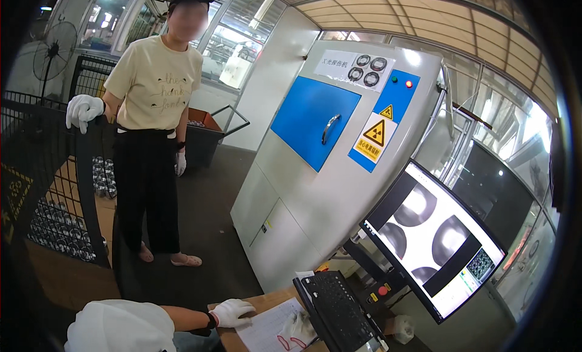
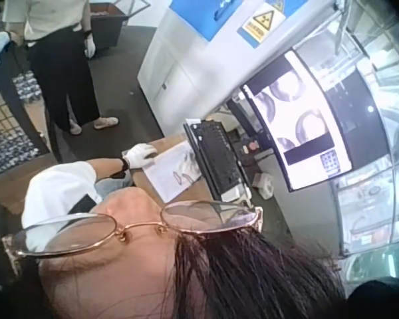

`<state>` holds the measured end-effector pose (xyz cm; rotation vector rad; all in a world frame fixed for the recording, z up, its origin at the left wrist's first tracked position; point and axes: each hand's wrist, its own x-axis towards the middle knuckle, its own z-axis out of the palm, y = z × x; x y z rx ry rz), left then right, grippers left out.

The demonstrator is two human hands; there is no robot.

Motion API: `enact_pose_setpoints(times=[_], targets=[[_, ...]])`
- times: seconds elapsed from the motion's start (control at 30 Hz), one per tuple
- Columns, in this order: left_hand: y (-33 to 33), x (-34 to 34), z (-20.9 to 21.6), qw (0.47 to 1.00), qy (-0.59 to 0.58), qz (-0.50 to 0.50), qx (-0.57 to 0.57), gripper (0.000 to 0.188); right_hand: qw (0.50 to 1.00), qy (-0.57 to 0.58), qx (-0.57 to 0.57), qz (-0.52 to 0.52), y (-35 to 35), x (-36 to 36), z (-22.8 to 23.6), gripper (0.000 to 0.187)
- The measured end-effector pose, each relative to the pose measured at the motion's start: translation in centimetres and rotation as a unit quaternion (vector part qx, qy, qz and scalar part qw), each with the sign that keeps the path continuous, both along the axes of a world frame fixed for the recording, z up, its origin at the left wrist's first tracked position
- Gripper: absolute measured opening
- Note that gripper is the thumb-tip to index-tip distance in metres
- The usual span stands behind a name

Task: Monitoring an industrial quality control or inspection process using a computer monitor and keyboard while seated at a station.

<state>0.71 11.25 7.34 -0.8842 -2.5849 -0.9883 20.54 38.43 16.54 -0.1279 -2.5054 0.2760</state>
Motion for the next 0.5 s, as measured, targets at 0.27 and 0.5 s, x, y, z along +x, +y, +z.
enact_pose_setpoints(times=[0.27,0.5], targets=[[-0.2,-0.2,0.3,1.0,-0.008,-0.015,0.006,0.048,0.999,-0.007,0.031,0.029,-3.9,-5.2,2.5,0.052],[-0.2,0.0,0.0,0.999,0.01,-0.021,0.028,0.046,0.999,-0.006,0.044,0.03,-5.4,-6.5,3.0,0.052]])
